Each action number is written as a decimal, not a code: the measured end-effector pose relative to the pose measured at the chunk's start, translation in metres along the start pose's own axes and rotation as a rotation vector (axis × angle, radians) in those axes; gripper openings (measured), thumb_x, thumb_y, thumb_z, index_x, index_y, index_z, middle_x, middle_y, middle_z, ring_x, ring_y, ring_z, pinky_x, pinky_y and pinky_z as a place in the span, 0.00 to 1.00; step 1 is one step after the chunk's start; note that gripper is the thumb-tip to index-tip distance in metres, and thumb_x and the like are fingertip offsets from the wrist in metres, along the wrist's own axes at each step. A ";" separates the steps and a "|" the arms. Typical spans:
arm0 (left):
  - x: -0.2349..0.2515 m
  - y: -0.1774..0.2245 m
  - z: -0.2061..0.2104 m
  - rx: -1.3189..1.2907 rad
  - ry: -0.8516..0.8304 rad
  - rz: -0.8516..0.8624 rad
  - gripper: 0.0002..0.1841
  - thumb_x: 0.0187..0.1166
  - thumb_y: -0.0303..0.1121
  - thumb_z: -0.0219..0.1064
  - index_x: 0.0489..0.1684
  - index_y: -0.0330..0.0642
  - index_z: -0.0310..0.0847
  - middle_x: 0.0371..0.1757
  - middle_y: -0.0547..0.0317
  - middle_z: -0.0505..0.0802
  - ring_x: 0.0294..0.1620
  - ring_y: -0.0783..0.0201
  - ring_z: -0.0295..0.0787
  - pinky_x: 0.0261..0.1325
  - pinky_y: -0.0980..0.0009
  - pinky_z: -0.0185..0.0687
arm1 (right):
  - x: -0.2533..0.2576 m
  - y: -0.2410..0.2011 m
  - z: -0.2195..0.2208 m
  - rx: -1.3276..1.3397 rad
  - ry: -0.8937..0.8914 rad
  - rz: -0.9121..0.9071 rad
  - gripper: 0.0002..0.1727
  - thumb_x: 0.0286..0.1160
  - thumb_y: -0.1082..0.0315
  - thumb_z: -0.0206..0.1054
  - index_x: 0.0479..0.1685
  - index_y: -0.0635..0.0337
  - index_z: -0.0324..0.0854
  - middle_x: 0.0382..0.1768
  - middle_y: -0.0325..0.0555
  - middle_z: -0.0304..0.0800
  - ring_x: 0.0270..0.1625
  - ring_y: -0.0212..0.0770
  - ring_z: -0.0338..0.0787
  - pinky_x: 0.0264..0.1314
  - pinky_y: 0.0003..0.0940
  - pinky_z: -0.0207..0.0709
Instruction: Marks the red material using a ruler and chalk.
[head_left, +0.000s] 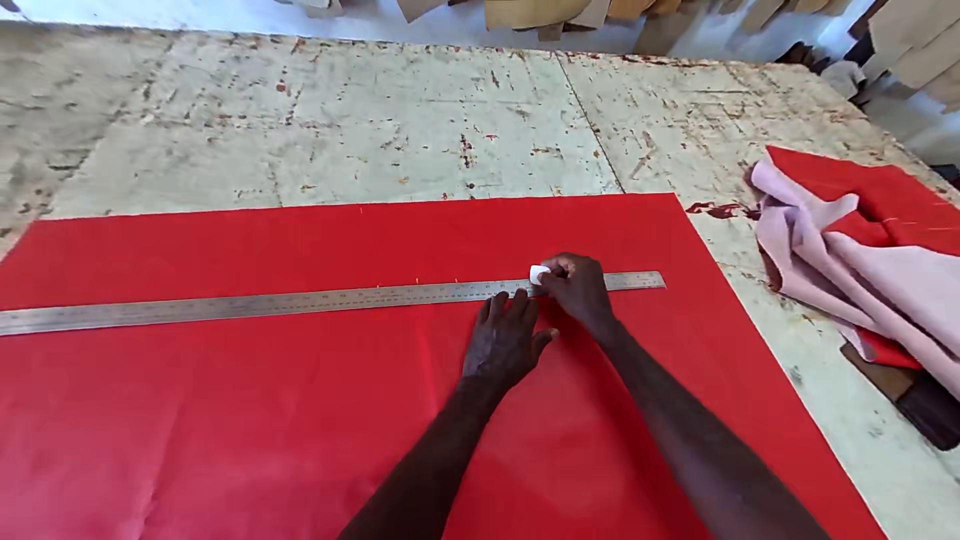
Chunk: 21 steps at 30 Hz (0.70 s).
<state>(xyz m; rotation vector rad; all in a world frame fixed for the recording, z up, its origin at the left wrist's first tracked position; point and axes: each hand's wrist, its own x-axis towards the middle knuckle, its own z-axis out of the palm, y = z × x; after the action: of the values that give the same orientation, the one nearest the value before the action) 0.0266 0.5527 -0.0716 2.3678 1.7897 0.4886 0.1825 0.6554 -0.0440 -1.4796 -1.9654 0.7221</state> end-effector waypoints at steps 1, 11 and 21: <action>0.001 0.000 0.000 0.000 0.003 0.003 0.37 0.87 0.66 0.44 0.77 0.46 0.79 0.83 0.53 0.79 0.84 0.44 0.70 0.85 0.43 0.63 | 0.002 -0.002 0.001 -0.019 -0.002 -0.012 0.11 0.74 0.65 0.70 0.47 0.61 0.91 0.34 0.48 0.93 0.35 0.43 0.93 0.43 0.50 0.89; 0.000 0.001 -0.002 -0.024 0.010 0.003 0.36 0.87 0.65 0.47 0.73 0.45 0.81 0.82 0.52 0.80 0.84 0.43 0.71 0.84 0.43 0.65 | 0.011 -0.026 0.005 -0.237 -0.017 -0.027 0.09 0.74 0.66 0.68 0.43 0.60 0.90 0.33 0.51 0.92 0.38 0.51 0.92 0.44 0.57 0.84; 0.001 0.002 -0.003 -0.007 0.004 0.007 0.36 0.87 0.65 0.47 0.73 0.44 0.80 0.82 0.51 0.80 0.83 0.43 0.71 0.84 0.43 0.65 | 0.018 -0.016 0.024 -0.161 0.157 -0.034 0.12 0.74 0.65 0.68 0.47 0.63 0.90 0.35 0.52 0.93 0.39 0.51 0.92 0.46 0.56 0.85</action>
<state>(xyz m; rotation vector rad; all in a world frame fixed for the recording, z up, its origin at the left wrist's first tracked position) 0.0274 0.5526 -0.0683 2.3708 1.7793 0.4996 0.1502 0.6669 -0.0472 -1.5422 -1.9603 0.4268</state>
